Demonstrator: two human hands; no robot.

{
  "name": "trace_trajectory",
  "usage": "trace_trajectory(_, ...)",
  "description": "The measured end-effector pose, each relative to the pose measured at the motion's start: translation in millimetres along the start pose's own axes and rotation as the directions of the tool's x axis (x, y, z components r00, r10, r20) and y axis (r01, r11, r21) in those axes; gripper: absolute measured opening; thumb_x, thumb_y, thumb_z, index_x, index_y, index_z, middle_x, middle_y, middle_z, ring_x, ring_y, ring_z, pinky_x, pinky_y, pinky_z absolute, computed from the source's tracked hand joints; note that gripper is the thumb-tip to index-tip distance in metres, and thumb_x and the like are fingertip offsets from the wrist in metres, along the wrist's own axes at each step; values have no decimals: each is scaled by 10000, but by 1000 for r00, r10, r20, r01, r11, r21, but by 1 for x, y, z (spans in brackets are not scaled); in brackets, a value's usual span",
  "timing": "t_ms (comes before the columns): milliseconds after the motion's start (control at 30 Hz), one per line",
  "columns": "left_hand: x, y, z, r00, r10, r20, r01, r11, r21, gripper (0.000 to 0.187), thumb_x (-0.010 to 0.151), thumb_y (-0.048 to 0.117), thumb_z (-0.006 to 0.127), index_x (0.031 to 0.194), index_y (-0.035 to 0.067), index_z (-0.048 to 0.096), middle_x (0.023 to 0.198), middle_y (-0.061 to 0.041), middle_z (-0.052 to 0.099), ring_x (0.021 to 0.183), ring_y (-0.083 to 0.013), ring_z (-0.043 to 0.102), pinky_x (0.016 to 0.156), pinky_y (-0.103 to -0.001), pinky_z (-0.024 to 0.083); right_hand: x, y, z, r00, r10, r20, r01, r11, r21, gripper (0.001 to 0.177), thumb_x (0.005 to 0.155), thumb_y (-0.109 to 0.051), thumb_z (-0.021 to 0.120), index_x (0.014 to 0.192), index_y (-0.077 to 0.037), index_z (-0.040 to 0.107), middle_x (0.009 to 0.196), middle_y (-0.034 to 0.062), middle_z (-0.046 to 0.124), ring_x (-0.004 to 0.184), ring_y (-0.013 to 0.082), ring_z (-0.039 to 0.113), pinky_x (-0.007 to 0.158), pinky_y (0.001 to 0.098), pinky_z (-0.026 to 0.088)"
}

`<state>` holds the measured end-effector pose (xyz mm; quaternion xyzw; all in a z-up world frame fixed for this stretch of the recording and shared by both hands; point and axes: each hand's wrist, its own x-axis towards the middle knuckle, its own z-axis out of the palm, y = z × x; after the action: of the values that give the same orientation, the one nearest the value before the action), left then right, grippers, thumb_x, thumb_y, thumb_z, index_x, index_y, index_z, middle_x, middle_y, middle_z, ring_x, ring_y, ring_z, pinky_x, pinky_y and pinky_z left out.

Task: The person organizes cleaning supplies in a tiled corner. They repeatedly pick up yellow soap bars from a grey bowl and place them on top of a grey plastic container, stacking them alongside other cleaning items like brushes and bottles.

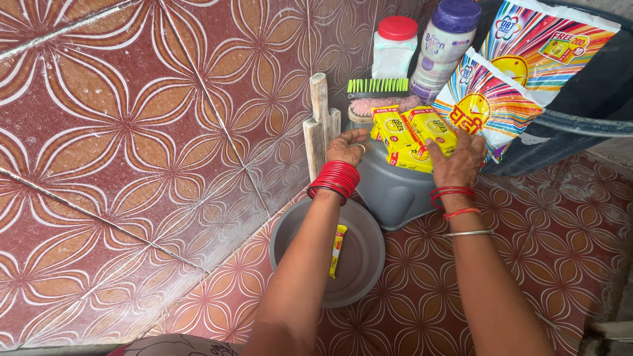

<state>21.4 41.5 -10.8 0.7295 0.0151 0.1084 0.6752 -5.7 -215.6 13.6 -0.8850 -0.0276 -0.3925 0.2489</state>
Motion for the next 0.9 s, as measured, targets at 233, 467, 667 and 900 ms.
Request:
trace_trajectory(233, -12, 28, -5, 989, 58, 137, -29, 978, -206, 632, 770, -81, 447, 1367, 35, 619, 1281, -105, 710, 966, -195, 670, 782, -312, 547, 34, 3, -28, 985, -55, 162, 17, 974, 226, 625, 925, -402, 817, 1357, 17, 648, 1264, 246, 583, 1175, 412, 581, 1023, 469, 458)
trace_trajectory(467, -3, 7, 5, 887, 280, 367, -111, 901, -420, 925, 644, -121, 336, 1557, 13, 398, 1456, -153, 584, 1312, -243, 585, 1026, -289, 489, 54, 8, -3, 953, -167, 253, 77, 941, 328, 597, 863, -230, 822, 1384, -17, 623, 1367, 232, 611, 1283, 397, 571, 1093, 447, 430)
trace_trajectory(667, -2, 5, 11, 925, 274, 264, -180, 927, -330, 809, 695, -120, 392, 1494, -37, 496, 1419, -195, 617, 1269, -309, 627, 1063, -340, 500, 45, -3, 5, 946, -177, 271, 104, 959, 264, 548, 844, -150, 802, 1361, -71, 641, 1327, 175, 662, 1205, 400, 591, 1064, 459, 448)
trace_trajectory(900, -5, -12, 11, 938, 306, 166, -307, 952, -19, 836, 734, -88, 518, 1549, 59, 404, 1511, -177, 519, 1341, -323, 542, 1124, -386, 432, 40, -10, -3, 961, -122, 247, 79, 981, 176, 507, 838, -45, 766, 1334, -90, 671, 1216, 211, 648, 1152, 406, 575, 1039, 473, 450)
